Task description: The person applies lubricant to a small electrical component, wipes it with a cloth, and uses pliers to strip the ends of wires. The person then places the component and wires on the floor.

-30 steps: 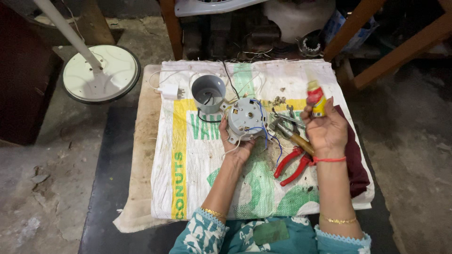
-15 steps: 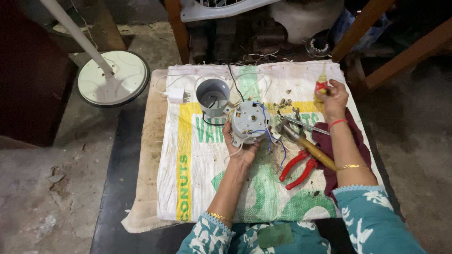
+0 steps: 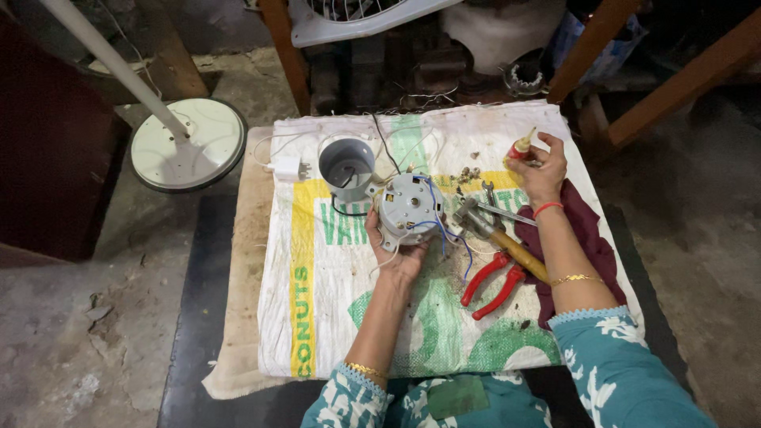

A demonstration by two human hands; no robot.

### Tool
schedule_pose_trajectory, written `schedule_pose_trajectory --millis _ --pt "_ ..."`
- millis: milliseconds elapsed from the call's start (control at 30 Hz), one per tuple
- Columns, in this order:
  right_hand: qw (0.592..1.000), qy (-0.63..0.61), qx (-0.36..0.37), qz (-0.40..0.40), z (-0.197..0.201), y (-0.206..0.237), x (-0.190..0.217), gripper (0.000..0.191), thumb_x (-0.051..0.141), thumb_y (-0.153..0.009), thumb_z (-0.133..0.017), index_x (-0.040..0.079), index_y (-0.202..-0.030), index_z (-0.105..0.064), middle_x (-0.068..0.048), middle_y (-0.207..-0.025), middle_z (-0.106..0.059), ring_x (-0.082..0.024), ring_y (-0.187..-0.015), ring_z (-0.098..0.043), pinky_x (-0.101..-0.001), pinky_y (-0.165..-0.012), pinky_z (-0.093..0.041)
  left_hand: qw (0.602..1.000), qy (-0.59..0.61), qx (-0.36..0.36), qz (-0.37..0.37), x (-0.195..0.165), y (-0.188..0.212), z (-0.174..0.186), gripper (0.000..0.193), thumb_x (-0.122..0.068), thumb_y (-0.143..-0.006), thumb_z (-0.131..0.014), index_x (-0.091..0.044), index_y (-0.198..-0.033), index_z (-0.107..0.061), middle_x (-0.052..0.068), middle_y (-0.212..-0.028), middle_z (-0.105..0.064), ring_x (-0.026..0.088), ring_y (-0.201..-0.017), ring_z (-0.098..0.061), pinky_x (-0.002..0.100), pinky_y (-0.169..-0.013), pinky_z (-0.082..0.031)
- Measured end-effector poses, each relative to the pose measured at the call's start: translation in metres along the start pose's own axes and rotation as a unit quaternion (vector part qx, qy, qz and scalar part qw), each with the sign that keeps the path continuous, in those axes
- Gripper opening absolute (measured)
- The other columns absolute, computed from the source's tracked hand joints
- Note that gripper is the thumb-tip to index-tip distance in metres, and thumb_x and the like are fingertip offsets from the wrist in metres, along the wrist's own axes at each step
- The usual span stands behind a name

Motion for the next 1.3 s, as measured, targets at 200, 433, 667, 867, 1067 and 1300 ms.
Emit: schedule_pose_trajectory --millis 200,433,667,867,1067,1300 --pt "0.999 0.028 -0.003 -0.016 -0.001 -0.002 -0.010 0.088 -0.005 -0.072 -0.092 0.000 -0.143 -0.040 -0.018 -0.114 -0.075 -0.018 -0.096 -0.073 -0.0307 -0.088 -0.060 1.000 -0.004 -0.005 0.006 -0.001 0.002 -0.004 0.081 -0.067 -0.075 -0.070 -0.022 -0.141 -0.056 0.008 -0.138 -0.062 0.033 -0.119 -0.063 0.053 -0.094 -0.057" --pt "0.990 0.115 -0.039 -0.068 0.014 -0.003 -0.020 0.105 -0.012 -0.067 -0.084 0.004 -0.152 -0.025 -0.022 -0.128 -0.058 -0.023 -0.102 -0.064 -0.0321 -0.085 -0.058 0.999 0.017 0.042 0.020 -0.005 0.005 -0.012 0.083 -0.066 -0.078 -0.071 -0.020 -0.145 -0.053 0.011 -0.139 -0.060 0.039 -0.119 -0.062 0.048 -0.085 -0.057" --pt "0.989 -0.129 -0.005 -0.069 0.009 0.041 0.016 0.049 -0.005 -0.088 -0.069 -0.001 -0.135 -0.056 -0.019 -0.112 -0.071 -0.023 -0.101 -0.070 -0.0340 -0.078 -0.060 0.998 0.006 0.039 0.056 -0.001 0.005 -0.001 0.078 -0.063 -0.083 -0.071 -0.021 -0.146 -0.054 0.009 -0.138 -0.061 0.033 -0.117 -0.063 0.044 -0.079 -0.058" --pt "0.913 -0.297 0.279 -0.029 -0.037 0.109 0.067 0.035 0.021 -0.099 -0.066 0.003 -0.128 -0.061 -0.010 -0.125 -0.069 -0.019 -0.117 -0.065 -0.0377 -0.095 -0.058 0.992 0.036 0.087 0.088 0.008 0.030 -0.018 0.075 -0.066 -0.087 -0.066 -0.018 -0.144 -0.056 0.011 -0.136 -0.064 0.033 -0.114 -0.065 0.046 -0.078 -0.058" --pt "0.913 -0.320 0.227 -0.110 -0.047 0.119 0.051 0.042 0.037 -0.102 -0.063 0.004 -0.128 -0.063 -0.007 -0.122 -0.068 -0.017 -0.113 -0.064 -0.0351 -0.095 -0.054 0.990 -0.003 0.051 0.130 0.007 0.051 -0.038 0.078 -0.071 -0.085 -0.061 -0.019 -0.143 -0.056 0.009 -0.133 -0.065 0.031 -0.115 -0.067 0.047 -0.081 -0.061" --pt "0.971 -0.204 0.116 -0.056 -0.052 0.134 0.016 0.035 0.032 -0.111 -0.067 0.004 -0.090 -0.069 0.004 -0.084 -0.057 -0.006 -0.082 -0.047 -0.0258 -0.073 -0.041 0.971 0.018 0.158 0.177 0.009 0.060 -0.064 0.076 -0.072 -0.096 -0.054 -0.015 -0.146 -0.057 0.012 -0.133 -0.066 0.031 -0.110 -0.069 0.039 -0.063 -0.056"
Point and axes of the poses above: each hand's wrist, its own y-axis away from the middle knuckle, its own z-axis out of the back of the hand, x = y × z, the point moved 5 cm from there along -y, towards the middle knuckle
